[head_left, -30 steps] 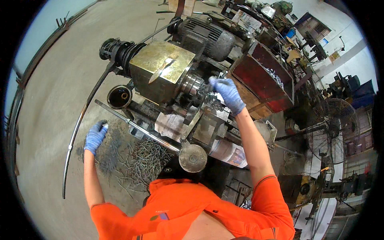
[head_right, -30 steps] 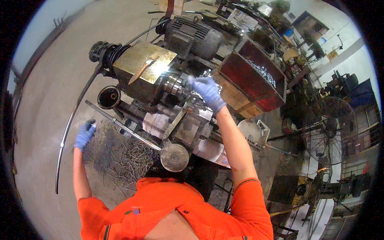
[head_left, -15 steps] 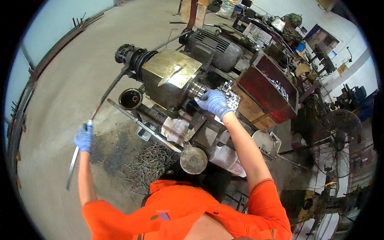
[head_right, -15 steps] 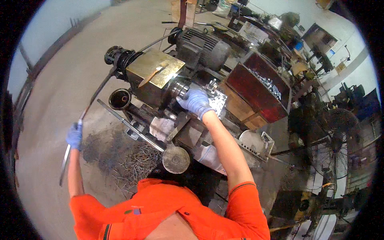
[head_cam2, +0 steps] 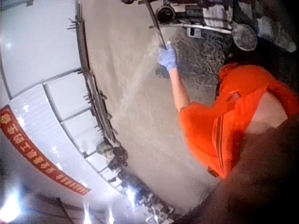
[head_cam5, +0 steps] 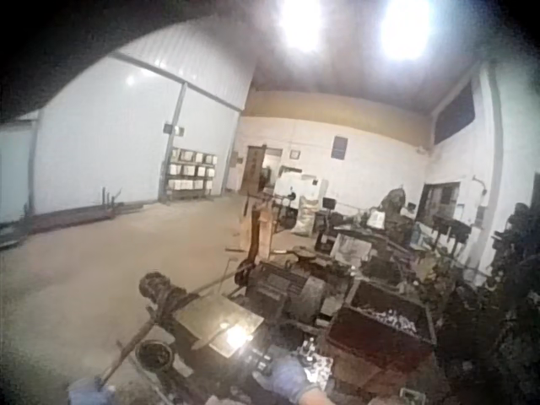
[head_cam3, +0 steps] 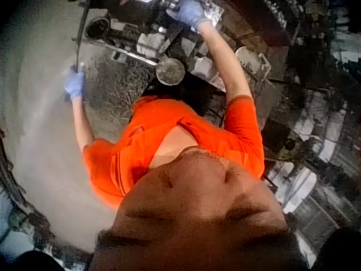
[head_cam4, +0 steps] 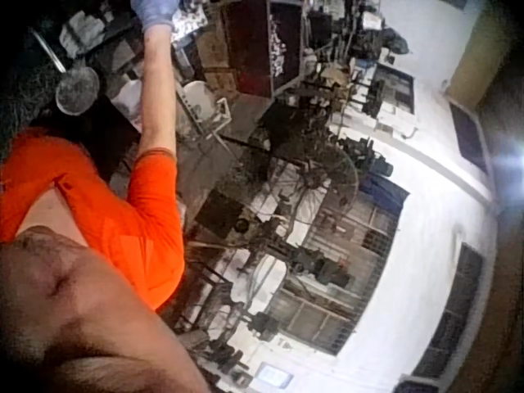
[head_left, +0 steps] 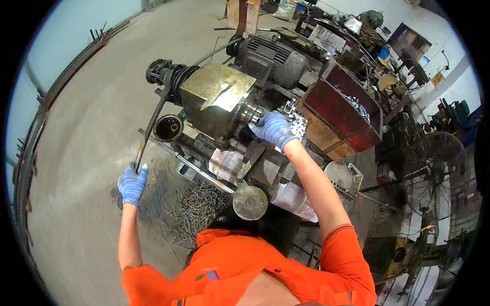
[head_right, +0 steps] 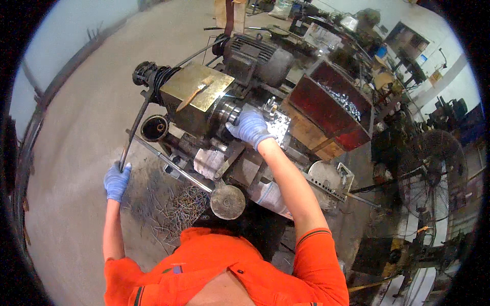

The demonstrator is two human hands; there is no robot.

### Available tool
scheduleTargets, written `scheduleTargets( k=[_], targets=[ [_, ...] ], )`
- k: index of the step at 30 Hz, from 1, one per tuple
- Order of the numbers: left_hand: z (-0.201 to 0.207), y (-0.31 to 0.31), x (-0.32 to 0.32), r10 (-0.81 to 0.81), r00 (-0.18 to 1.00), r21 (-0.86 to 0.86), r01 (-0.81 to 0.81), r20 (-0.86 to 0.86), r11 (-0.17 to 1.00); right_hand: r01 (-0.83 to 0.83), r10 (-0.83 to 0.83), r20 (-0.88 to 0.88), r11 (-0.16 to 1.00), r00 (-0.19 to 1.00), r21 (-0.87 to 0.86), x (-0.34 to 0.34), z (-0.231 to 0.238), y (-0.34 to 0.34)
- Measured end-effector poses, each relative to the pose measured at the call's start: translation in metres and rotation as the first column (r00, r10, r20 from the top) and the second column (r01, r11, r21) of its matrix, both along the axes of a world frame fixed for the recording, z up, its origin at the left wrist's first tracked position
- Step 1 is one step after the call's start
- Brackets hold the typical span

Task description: The person operates a lathe to process small metal components. They use a lever to control the machine's movement, pick up metal parts from a tray, place them into the lathe's chuck for processing, and luego return processed parts to a different container.

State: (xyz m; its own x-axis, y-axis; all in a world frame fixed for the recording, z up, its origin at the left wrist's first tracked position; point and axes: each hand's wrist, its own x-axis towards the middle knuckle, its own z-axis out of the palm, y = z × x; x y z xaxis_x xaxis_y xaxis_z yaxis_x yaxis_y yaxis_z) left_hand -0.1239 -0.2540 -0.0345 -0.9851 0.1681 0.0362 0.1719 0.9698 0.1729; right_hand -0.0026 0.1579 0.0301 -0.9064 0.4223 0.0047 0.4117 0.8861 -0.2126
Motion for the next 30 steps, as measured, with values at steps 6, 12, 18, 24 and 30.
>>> scheduleTargets(
  k=[6, 12, 18, 24, 30],
  targets=[
    [0.057, 0.061, 0.02, -0.421, 0.893, 0.464, 0.444, -0.159, 0.766, -0.051, 0.061, -0.117, 0.995, 0.991, 0.087, 0.024, 0.026, -0.01],
    [0.083, 0.166, 0.071, -0.749, 0.66, 0.7, 0.56, -0.055, 0.442, -0.347, 0.329, -0.37, 0.938, 0.869, 0.017, 0.093, 0.054, -0.071],
    [0.058, 0.221, 0.119, -0.883, 0.468, 0.872, 0.415, 0.039, 0.258, -0.351, 0.392, -0.422, 0.92, 0.817, 0.175, 0.137, 0.043, -0.088],
    [0.063, 0.224, 0.154, -0.907, 0.336, 0.937, -0.319, 0.255, 0.145, -0.338, 0.354, -0.487, 0.933, 0.799, 0.123, 0.158, 0.044, -0.09],
    [0.031, 0.222, 0.163, -0.929, 0.138, 0.768, -0.61, 0.343, 0.193, -0.254, 0.168, -0.59, 0.965, 0.789, -0.065, 0.165, 0.036, -0.1]
  ],
)
